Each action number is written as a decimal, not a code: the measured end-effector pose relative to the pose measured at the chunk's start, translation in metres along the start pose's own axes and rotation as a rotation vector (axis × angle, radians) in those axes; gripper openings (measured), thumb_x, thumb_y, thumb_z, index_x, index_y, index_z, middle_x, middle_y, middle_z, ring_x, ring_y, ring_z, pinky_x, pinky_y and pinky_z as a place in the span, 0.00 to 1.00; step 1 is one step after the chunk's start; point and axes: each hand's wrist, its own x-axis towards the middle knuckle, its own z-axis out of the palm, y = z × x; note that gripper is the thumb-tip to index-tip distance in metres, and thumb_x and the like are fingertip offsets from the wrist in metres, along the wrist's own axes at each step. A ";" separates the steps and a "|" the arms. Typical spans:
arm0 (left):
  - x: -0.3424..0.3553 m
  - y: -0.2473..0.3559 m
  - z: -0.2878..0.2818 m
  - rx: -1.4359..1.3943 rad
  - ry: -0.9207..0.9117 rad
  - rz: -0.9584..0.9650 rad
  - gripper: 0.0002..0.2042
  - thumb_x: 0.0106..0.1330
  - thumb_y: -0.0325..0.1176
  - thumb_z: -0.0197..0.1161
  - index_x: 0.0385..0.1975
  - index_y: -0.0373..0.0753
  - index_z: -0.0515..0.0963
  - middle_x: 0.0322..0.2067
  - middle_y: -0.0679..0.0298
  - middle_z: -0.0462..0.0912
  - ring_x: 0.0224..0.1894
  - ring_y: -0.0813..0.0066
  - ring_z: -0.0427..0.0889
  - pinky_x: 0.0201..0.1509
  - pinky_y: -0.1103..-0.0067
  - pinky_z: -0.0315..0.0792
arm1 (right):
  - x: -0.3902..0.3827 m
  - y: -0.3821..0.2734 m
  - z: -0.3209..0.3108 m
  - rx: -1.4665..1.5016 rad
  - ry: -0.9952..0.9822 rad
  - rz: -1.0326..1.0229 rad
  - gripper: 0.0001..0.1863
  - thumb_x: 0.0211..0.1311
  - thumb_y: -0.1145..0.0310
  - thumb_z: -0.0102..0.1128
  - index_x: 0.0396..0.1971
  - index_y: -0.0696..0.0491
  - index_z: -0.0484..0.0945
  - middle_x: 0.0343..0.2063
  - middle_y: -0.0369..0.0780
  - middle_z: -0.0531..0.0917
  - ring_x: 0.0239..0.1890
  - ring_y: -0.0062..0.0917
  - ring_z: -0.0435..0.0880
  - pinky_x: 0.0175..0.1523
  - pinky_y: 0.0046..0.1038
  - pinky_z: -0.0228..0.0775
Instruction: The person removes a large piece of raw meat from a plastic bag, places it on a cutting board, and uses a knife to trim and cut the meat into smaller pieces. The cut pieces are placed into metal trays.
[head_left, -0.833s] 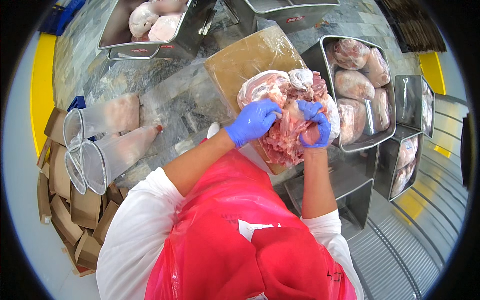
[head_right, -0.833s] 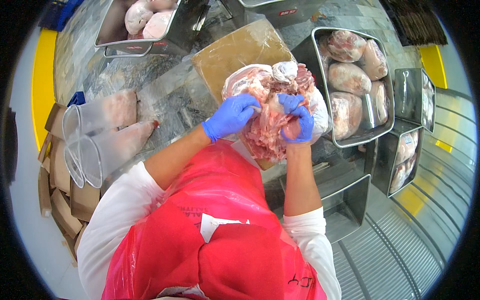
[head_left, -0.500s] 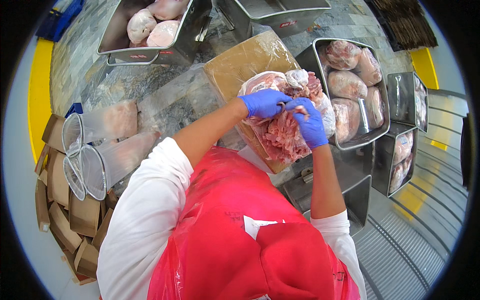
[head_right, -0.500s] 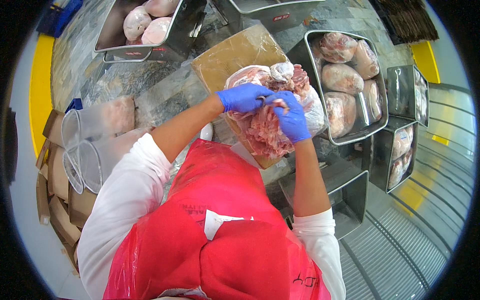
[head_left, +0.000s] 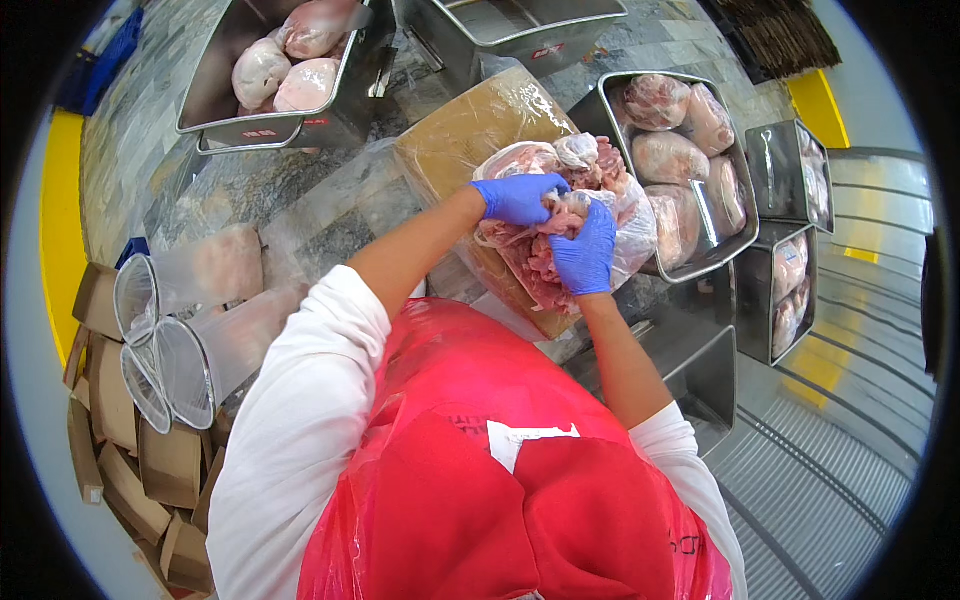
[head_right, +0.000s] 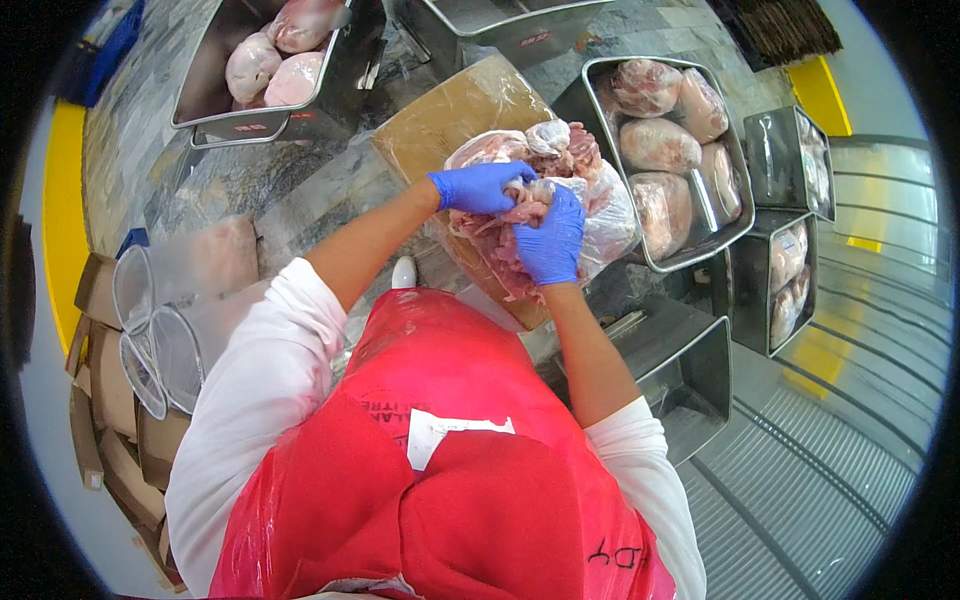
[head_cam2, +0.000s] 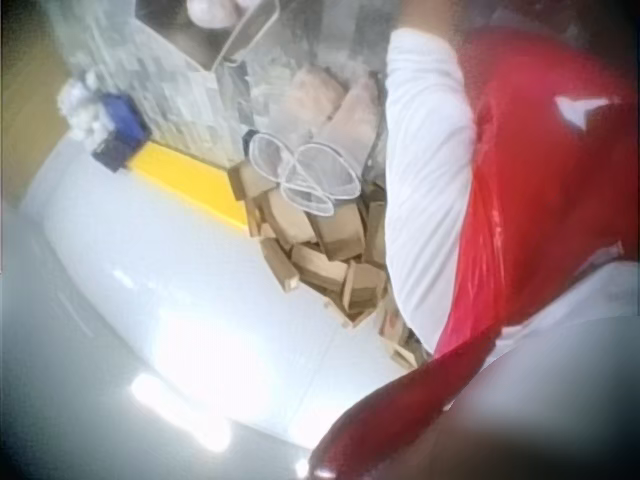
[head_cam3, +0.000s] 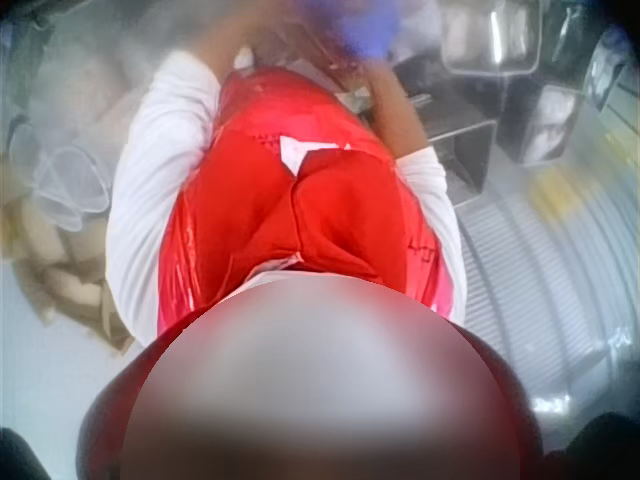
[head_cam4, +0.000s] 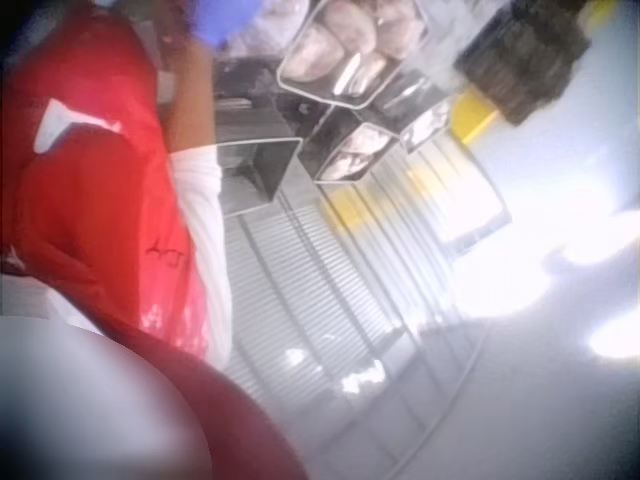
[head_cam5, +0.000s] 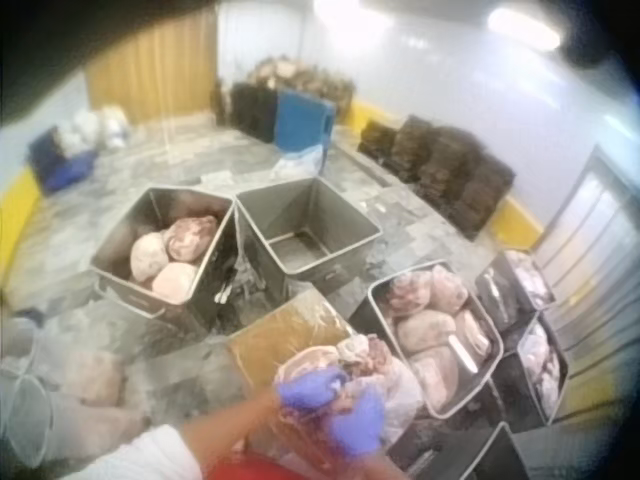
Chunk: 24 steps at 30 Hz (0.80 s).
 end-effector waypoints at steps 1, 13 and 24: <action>-0.006 0.003 -0.001 0.031 -0.034 0.031 0.25 0.63 0.37 0.65 0.61 0.40 0.73 0.52 0.46 0.83 0.57 0.52 0.82 0.63 0.64 0.74 | 0.002 0.002 -0.004 0.124 -0.003 -0.020 0.37 0.45 0.64 0.76 0.56 0.61 0.72 0.47 0.53 0.81 0.50 0.48 0.81 0.57 0.45 0.71; -0.019 0.032 0.016 0.401 0.023 -0.088 0.17 0.62 0.37 0.62 0.49 0.39 0.82 0.43 0.41 0.85 0.46 0.40 0.84 0.51 0.57 0.77 | 0.015 0.012 -0.039 0.011 0.011 -0.071 0.36 0.41 0.60 0.80 0.53 0.58 0.78 0.52 0.51 0.78 0.57 0.47 0.77 0.67 0.40 0.68; -0.023 0.023 0.016 -0.179 0.052 -0.208 0.14 0.64 0.42 0.65 0.34 0.34 0.84 0.22 0.59 0.82 0.20 0.71 0.79 0.25 0.72 0.71 | 0.017 0.032 -0.047 -0.140 -0.147 -0.093 0.35 0.45 0.59 0.78 0.57 0.52 0.81 0.65 0.53 0.75 0.68 0.46 0.72 0.73 0.42 0.63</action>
